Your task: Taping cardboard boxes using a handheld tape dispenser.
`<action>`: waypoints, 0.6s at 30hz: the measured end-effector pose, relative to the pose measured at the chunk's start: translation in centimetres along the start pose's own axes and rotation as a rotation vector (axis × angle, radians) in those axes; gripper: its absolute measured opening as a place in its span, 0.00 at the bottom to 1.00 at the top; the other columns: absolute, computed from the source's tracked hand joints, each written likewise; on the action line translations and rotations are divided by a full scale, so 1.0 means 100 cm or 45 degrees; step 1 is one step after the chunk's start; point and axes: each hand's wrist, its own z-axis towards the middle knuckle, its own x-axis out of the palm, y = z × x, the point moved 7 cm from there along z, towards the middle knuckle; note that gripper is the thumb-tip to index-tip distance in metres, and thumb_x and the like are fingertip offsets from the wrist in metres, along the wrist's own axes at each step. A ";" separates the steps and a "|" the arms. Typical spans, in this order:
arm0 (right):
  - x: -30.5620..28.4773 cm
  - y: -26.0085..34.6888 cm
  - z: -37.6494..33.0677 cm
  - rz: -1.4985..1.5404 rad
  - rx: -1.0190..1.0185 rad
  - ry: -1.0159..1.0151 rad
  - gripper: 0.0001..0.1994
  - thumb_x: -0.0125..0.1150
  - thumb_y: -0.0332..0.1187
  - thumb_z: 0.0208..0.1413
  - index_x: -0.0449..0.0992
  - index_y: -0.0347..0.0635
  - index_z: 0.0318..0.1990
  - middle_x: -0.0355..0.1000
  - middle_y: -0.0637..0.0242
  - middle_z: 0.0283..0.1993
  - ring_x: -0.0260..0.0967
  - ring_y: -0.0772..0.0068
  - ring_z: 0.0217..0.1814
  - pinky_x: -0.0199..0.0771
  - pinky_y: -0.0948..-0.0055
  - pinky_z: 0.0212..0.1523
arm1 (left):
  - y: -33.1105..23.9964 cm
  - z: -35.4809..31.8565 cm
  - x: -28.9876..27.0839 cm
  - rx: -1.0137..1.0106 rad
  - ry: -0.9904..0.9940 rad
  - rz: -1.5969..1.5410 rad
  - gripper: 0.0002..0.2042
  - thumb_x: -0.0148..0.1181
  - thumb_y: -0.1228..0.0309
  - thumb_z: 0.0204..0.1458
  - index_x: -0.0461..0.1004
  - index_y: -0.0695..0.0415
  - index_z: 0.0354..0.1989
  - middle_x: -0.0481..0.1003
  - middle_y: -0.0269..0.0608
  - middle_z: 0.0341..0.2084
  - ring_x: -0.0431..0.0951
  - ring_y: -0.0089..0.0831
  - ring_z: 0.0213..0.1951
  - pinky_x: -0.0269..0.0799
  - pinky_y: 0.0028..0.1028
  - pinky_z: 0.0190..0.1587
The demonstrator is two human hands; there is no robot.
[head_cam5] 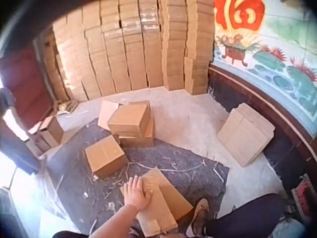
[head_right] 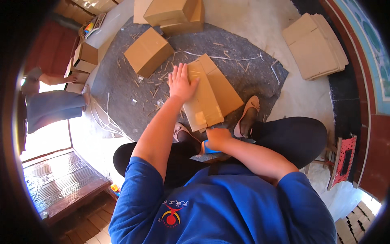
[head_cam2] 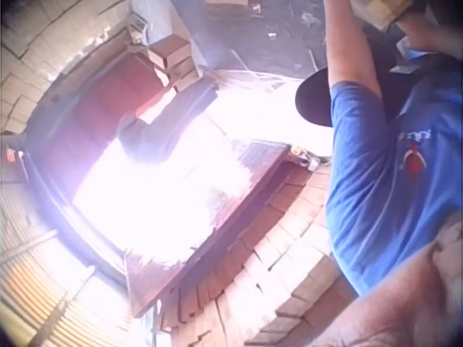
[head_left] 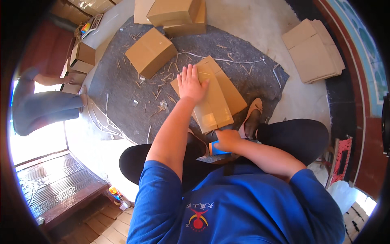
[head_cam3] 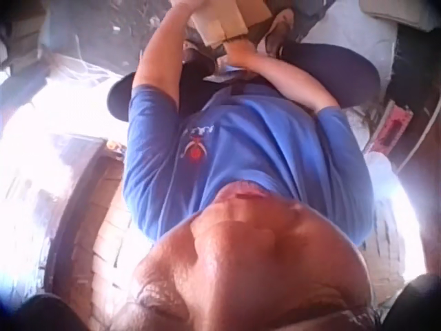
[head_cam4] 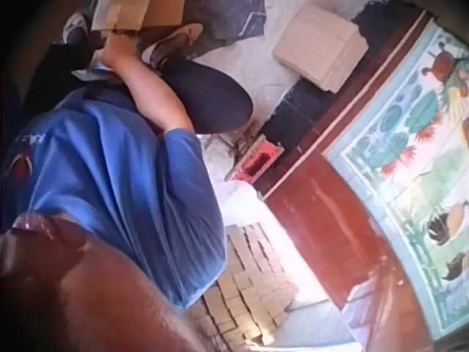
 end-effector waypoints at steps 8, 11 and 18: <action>-0.120 -0.088 -0.021 -0.116 0.306 -0.146 0.19 0.68 0.41 0.44 0.82 0.41 0.43 0.80 0.51 0.44 0.78 0.50 0.48 0.77 0.56 0.47 | 0.079 -0.040 0.003 -0.780 0.331 -0.368 0.28 0.69 0.52 0.47 0.75 0.58 0.52 0.73 0.52 0.47 0.74 0.49 0.52 0.70 0.43 0.55; -0.130 -0.143 -0.002 -0.284 0.362 -0.242 0.19 0.68 0.38 0.44 0.80 0.40 0.45 0.80 0.51 0.45 0.78 0.51 0.50 0.78 0.58 0.48 | 0.061 -0.089 0.019 -1.014 0.410 -0.443 0.22 0.67 0.56 0.51 0.76 0.61 0.47 0.74 0.54 0.42 0.77 0.49 0.44 0.74 0.42 0.48; -0.120 -0.141 0.012 -0.237 0.408 -0.248 0.19 0.70 0.37 0.44 0.80 0.36 0.44 0.79 0.51 0.46 0.78 0.52 0.50 0.78 0.57 0.48 | 0.063 -0.124 0.013 -1.053 -0.093 -0.554 0.11 0.59 0.64 0.60 0.77 0.61 0.41 0.77 0.54 0.36 0.78 0.48 0.40 0.73 0.41 0.43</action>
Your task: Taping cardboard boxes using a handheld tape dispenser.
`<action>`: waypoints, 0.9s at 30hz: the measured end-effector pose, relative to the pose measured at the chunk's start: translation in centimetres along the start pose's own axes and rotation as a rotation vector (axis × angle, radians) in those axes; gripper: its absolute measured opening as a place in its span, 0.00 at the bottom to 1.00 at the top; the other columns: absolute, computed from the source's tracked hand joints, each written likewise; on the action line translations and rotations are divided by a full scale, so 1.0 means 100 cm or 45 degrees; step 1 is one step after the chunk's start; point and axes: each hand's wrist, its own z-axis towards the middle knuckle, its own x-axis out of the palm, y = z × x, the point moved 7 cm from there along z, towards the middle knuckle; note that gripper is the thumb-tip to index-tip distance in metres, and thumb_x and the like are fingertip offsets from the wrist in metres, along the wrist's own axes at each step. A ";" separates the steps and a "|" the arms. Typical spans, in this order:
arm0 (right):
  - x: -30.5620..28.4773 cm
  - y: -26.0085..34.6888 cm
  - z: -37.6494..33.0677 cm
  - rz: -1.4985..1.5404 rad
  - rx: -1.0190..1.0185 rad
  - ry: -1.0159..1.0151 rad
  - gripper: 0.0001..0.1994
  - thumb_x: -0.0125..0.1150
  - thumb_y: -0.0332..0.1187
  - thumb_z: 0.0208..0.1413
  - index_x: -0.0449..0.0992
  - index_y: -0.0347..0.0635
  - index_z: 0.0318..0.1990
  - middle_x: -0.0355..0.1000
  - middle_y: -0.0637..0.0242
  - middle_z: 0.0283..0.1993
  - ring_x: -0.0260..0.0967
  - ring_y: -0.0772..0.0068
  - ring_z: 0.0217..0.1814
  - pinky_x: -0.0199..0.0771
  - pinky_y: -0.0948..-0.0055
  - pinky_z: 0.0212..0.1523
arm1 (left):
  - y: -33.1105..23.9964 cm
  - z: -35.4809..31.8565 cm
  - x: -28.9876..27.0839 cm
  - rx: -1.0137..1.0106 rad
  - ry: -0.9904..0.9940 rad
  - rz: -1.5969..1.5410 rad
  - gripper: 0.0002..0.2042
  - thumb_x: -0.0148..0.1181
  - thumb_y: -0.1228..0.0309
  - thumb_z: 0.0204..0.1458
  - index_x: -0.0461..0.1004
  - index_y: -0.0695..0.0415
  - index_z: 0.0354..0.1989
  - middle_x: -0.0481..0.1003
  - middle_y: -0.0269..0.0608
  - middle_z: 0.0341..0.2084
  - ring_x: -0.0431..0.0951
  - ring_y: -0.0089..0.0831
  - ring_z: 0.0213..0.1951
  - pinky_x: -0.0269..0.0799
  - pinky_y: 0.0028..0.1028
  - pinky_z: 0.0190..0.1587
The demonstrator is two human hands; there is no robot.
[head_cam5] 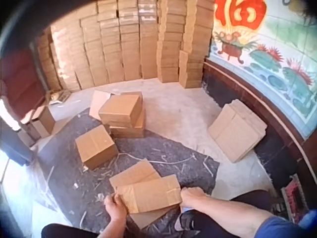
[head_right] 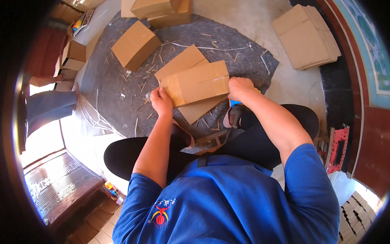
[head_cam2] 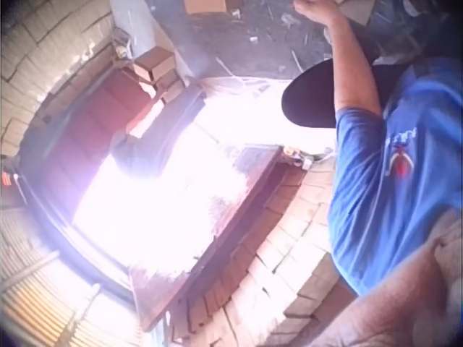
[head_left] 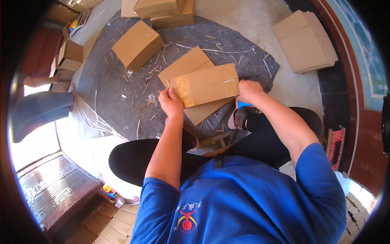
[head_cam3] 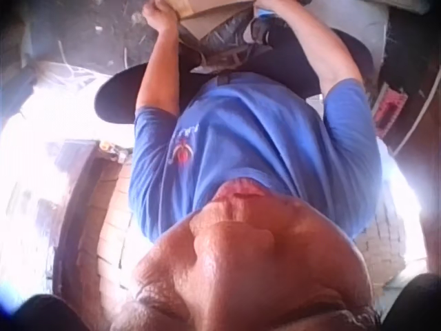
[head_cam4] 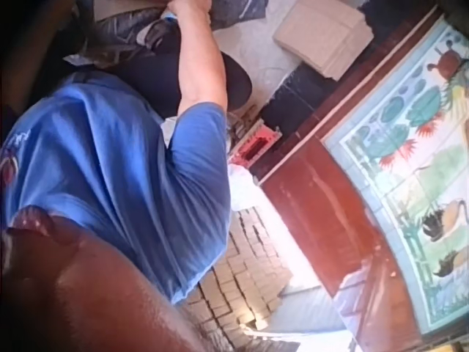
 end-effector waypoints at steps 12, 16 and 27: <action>-0.122 -0.029 -0.079 -0.128 -0.036 -0.077 0.19 0.73 0.43 0.43 0.83 0.41 0.41 0.81 0.55 0.41 0.79 0.55 0.44 0.78 0.60 0.46 | -0.023 0.015 -0.030 -0.296 0.055 -0.422 0.09 0.54 0.67 0.63 0.75 0.60 0.42 0.75 0.46 0.32 0.77 0.41 0.36 0.73 0.38 0.42; -0.157 -0.005 -0.110 0.645 -0.475 -0.297 0.17 0.73 0.41 0.46 0.83 0.40 0.40 0.81 0.60 0.37 0.78 0.67 0.39 0.77 0.68 0.42 | -0.073 -0.045 -0.022 -0.754 0.778 -0.886 0.20 0.49 0.55 0.67 0.73 0.61 0.50 0.74 0.42 0.41 0.74 0.28 0.43 0.72 0.31 0.46; -0.118 0.026 -0.101 0.959 -0.711 -0.321 0.15 0.73 0.38 0.50 0.83 0.43 0.44 0.80 0.68 0.37 0.75 0.79 0.41 0.76 0.75 0.46 | -0.151 -0.077 -0.034 -0.873 1.418 -1.503 0.37 0.30 0.42 0.68 0.66 0.69 0.59 0.74 0.49 0.51 0.73 0.34 0.51 0.67 0.34 0.54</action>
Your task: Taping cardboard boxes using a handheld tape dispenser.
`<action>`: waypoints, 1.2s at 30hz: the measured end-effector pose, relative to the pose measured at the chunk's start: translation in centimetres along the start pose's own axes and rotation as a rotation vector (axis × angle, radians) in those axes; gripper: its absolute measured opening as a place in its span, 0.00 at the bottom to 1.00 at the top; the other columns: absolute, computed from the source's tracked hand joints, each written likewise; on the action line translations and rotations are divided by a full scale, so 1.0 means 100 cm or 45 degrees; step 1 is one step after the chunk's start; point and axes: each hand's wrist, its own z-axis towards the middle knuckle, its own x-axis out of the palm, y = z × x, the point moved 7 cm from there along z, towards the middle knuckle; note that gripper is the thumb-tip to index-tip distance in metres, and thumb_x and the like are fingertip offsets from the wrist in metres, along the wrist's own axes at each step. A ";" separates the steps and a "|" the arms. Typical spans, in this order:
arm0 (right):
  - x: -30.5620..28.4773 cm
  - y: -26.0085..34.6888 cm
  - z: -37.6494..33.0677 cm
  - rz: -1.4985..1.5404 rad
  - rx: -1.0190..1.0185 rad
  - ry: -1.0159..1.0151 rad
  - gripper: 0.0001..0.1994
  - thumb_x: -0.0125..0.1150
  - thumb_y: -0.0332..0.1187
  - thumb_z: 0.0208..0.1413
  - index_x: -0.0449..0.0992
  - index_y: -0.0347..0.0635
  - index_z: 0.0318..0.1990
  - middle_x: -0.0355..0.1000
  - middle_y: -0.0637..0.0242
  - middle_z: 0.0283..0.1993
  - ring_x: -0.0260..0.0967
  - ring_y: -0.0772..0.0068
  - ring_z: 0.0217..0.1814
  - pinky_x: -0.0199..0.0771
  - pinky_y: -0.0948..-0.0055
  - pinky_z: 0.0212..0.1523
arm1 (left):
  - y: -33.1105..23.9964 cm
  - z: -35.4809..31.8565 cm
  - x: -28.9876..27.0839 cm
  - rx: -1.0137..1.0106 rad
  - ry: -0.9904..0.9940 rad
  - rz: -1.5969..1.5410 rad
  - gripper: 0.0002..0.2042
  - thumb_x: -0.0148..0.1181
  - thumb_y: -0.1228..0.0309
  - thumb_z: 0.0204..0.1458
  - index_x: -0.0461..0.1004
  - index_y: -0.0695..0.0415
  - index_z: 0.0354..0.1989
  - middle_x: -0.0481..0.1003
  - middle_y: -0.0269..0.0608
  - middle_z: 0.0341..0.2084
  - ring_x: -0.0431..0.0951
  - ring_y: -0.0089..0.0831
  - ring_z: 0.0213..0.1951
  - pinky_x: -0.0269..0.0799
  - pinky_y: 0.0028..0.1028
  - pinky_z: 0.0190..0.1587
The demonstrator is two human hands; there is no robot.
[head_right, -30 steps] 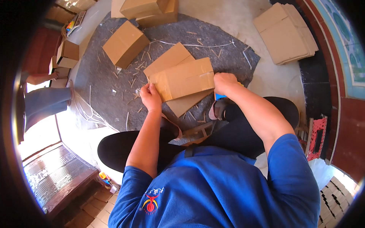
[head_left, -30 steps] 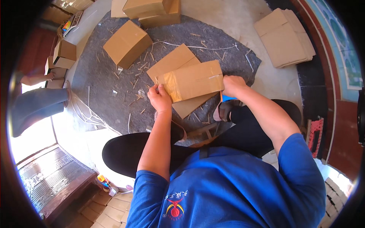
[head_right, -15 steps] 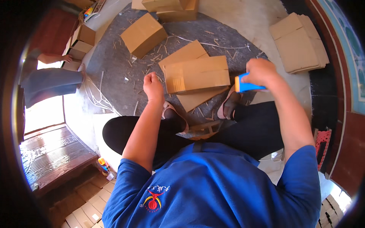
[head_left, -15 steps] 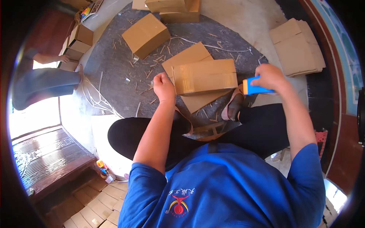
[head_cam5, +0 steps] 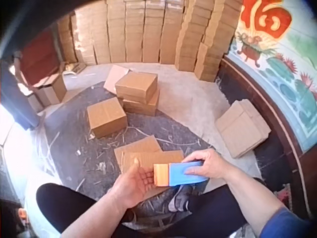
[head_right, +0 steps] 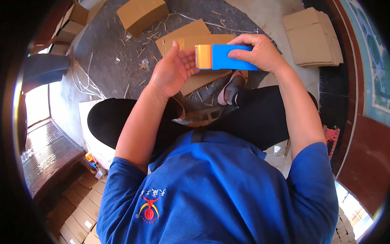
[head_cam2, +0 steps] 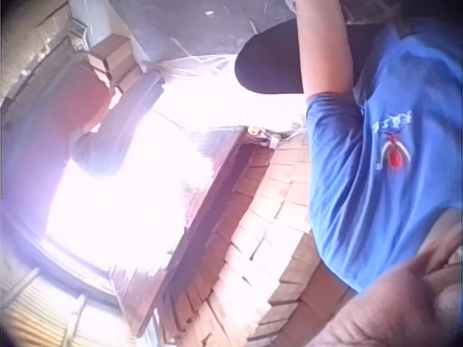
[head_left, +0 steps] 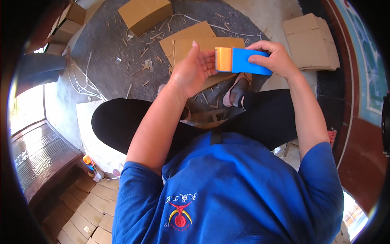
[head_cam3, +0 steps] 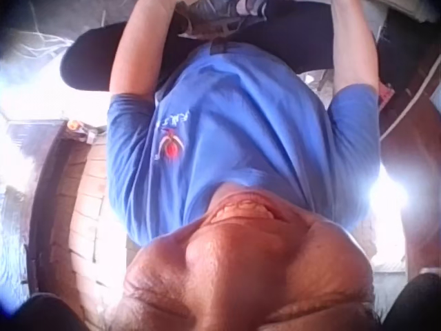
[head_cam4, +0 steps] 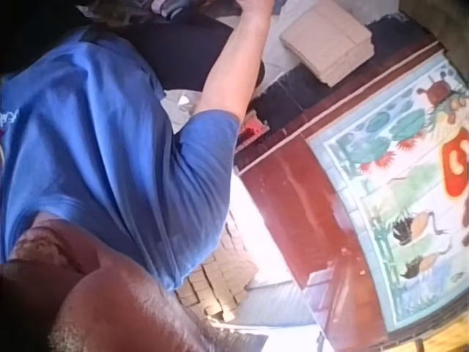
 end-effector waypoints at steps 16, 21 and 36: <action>0.009 -0.018 0.030 -0.273 0.076 0.021 0.17 0.72 0.43 0.51 0.83 0.40 0.41 0.80 0.66 0.34 0.76 0.77 0.37 0.76 0.73 0.41 | -0.021 -0.006 -0.155 0.336 -1.097 0.248 0.02 0.60 0.75 0.58 0.74 0.56 0.37 0.71 0.29 0.22 0.68 0.20 0.22 0.62 0.23 0.24; 0.034 -0.004 0.075 -0.572 0.056 0.025 0.17 0.70 0.45 0.52 0.83 0.40 0.40 0.79 0.60 0.34 0.76 0.70 0.37 0.75 0.70 0.42 | -0.043 0.007 -0.177 0.230 -1.116 0.263 0.07 0.64 0.71 0.56 0.73 0.55 0.39 0.71 0.28 0.23 0.68 0.18 0.23 0.58 0.23 0.25; 0.071 -0.019 0.098 -0.761 0.174 0.019 0.20 0.68 0.54 0.48 0.83 0.49 0.38 0.79 0.58 0.33 0.78 0.53 0.38 0.75 0.57 0.40 | 0.031 0.064 -0.228 0.348 -1.140 -0.128 0.11 0.68 0.70 0.54 0.77 0.61 0.42 0.79 0.36 0.31 0.76 0.25 0.30 0.74 0.25 0.34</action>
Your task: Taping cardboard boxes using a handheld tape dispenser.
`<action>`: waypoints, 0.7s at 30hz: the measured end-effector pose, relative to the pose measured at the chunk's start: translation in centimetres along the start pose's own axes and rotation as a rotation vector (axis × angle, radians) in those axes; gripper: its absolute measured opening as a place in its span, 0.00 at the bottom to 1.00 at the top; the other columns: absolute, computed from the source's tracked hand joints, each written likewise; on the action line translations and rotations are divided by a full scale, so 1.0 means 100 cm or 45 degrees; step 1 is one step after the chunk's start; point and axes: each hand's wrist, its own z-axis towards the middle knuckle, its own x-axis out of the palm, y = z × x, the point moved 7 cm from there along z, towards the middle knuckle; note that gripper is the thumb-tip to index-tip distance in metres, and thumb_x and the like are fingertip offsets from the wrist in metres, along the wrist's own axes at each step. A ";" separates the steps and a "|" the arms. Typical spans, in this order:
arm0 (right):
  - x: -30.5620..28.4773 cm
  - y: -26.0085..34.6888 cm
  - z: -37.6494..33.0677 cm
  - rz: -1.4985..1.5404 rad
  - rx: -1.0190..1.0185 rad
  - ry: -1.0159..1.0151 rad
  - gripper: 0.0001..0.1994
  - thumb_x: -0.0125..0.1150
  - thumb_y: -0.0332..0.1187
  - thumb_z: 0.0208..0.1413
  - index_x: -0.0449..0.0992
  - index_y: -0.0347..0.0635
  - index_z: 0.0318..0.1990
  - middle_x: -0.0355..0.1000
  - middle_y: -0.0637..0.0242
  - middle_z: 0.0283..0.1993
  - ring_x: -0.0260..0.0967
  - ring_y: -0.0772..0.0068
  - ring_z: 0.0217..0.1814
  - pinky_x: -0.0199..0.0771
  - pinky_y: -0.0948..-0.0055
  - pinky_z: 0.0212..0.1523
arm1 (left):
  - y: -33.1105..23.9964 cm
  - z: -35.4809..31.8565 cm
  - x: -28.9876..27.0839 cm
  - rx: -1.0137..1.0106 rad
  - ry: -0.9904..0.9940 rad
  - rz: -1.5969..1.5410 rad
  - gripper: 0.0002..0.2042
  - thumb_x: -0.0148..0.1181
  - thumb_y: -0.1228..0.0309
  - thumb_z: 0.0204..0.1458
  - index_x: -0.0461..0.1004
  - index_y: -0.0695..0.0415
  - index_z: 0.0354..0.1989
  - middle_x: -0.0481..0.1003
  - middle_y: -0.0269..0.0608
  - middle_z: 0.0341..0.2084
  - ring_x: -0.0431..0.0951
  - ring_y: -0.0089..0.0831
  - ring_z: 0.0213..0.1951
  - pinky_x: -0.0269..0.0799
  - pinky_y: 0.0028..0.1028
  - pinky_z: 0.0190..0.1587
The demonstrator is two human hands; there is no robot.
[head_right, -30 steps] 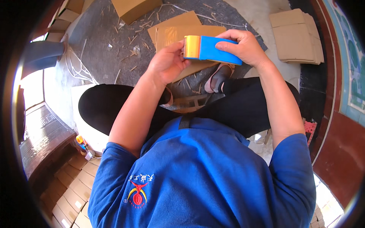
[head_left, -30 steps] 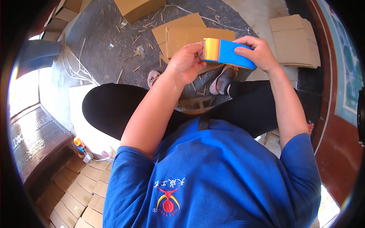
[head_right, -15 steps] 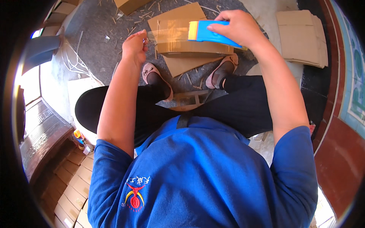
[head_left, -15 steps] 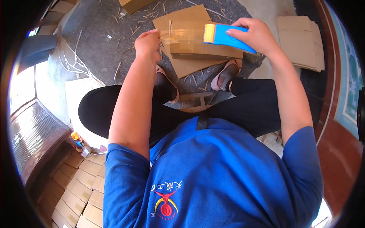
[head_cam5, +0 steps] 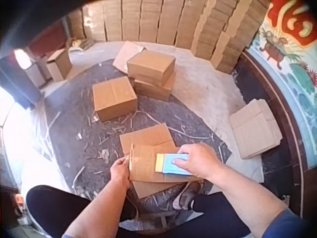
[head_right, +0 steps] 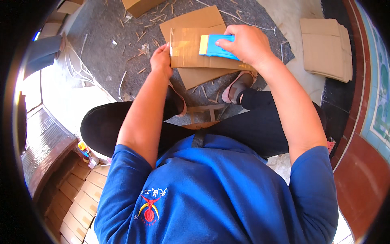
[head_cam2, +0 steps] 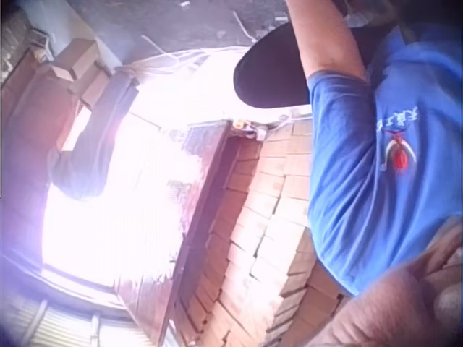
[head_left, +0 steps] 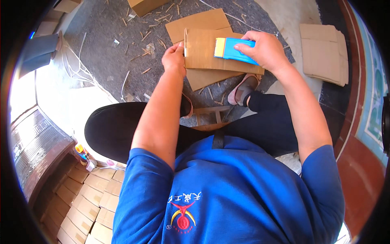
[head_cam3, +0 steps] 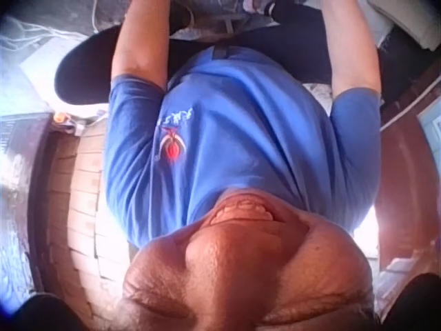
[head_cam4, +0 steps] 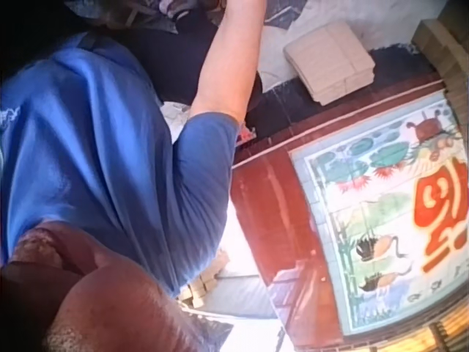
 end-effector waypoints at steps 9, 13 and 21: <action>-0.002 -0.014 0.002 0.009 -0.013 0.005 0.17 0.69 0.50 0.50 0.82 0.46 0.38 0.79 0.57 0.34 0.77 0.57 0.37 0.74 0.62 0.40 | -0.052 -0.023 0.011 0.625 -0.148 1.137 0.28 0.58 0.58 0.59 0.65 0.60 0.64 0.66 0.58 0.62 0.69 0.51 0.61 0.67 0.47 0.60; 0.001 -0.005 0.009 -0.045 -0.071 0.057 0.22 0.65 0.56 0.50 0.83 0.47 0.37 0.79 0.56 0.33 0.78 0.51 0.39 0.76 0.56 0.41 | -0.063 -0.073 0.085 1.210 0.000 1.802 0.36 0.52 0.50 0.61 0.53 0.56 0.72 0.56 0.52 0.71 0.63 0.48 0.66 0.61 0.46 0.65; -0.012 -0.044 -0.002 -0.011 -0.216 0.276 0.21 0.63 0.53 0.54 0.83 0.44 0.43 0.80 0.56 0.36 0.78 0.54 0.40 0.76 0.62 0.44 | -0.052 -0.076 0.086 1.065 -0.073 2.009 0.34 0.48 0.47 0.62 0.54 0.52 0.73 0.50 0.51 0.73 0.57 0.52 0.69 0.61 0.49 0.64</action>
